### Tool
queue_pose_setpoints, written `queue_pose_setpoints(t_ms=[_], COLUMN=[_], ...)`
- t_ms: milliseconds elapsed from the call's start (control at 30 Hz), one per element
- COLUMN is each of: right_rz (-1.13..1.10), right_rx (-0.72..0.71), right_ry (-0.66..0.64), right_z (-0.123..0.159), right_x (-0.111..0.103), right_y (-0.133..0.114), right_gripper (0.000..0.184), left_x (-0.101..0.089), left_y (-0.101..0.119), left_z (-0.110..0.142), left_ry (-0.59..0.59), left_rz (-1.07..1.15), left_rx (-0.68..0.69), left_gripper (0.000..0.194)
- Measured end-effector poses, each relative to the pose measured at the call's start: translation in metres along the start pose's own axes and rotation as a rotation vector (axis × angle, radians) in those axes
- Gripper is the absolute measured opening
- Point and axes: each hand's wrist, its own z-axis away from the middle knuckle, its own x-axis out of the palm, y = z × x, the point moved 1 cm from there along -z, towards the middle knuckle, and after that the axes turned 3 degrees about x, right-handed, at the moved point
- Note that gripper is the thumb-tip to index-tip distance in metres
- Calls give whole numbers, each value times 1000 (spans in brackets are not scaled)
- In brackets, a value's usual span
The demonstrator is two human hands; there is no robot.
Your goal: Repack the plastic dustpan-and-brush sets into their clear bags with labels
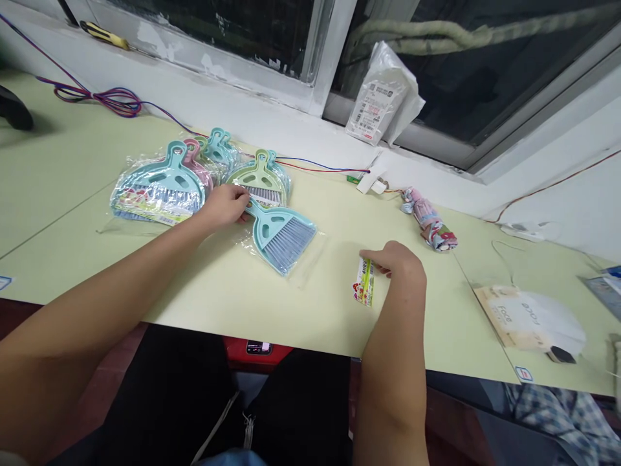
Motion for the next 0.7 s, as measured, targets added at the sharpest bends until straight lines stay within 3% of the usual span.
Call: queue_pose_setpoints(t_ms=[100,267,433,567,700], right_rz=[58,-19,3,66,-126], right_rx=[144,25,-133,-219,-209], right_ry=[-147,-199,-188,-97,-4], right_z=[9,16,12,7,6], right_x=[2,13,24,27,26], right_y=[-3,-24,-34,-36,-36], right_gripper=[42,30,26,25,53], left_x=[-5,2,36,54,57], left_y=[13,35,53,55,54], left_z=[10,32,63,78,81], left_ry=[49,94,-187,-332,-402], left_rz=[-326,-449,-560,-565,-541], left_rx=[188,384,688,822,890], left_gripper=[15,19,32,35,39])
